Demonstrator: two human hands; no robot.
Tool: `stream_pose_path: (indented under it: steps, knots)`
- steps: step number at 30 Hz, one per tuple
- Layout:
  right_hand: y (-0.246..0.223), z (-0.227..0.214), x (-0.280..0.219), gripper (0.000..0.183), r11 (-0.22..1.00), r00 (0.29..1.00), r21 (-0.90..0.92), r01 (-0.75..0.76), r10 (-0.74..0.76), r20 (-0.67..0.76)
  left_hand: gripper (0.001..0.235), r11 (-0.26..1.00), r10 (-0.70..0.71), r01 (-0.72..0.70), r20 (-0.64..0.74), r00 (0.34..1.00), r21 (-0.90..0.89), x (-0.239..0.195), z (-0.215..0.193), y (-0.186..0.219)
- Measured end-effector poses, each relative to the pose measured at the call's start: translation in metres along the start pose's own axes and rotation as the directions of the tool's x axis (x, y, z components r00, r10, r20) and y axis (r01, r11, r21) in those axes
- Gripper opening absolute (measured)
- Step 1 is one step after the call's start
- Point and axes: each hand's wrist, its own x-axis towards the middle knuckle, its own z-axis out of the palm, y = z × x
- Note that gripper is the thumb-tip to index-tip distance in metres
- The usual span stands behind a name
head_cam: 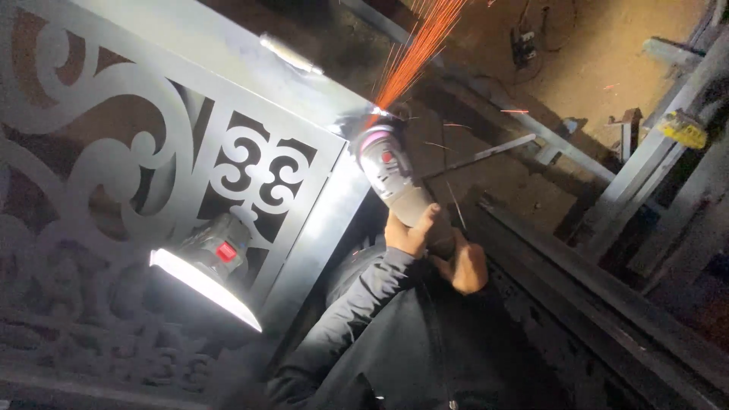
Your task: Smoothing the edges of a decorative metal panel using a handheld angle grinder.
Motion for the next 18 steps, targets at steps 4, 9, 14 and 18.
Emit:
stream_pose_path:
  steps: [4,9,14,18]
  knots:
    - [0.018,0.009,0.009,0.068,0.998,0.998,0.012,0.055,-0.055,0.040,0.082,0.999,-0.019,0.016,-0.071,0.997,-0.039,-0.002,0.007,-0.009]
    - [0.034,0.008,0.013,0.073,0.997,0.998,0.047,-0.064,0.065,-0.021,0.082,0.998,0.062,-0.061,0.063,0.996,-0.022,-0.008,0.020,0.011]
    - [0.017,0.016,0.003,0.064,0.993,0.996,0.084,0.079,-0.081,0.026,0.078,0.998,0.052,-0.051,-0.064,0.997,0.022,0.000,0.002,-0.010]
    - [0.013,0.017,-0.003,0.064,0.979,0.979,0.033,0.201,-0.202,0.018,0.066,0.988,0.111,-0.125,-0.152,0.982,-0.087,0.006,0.000,-0.040]
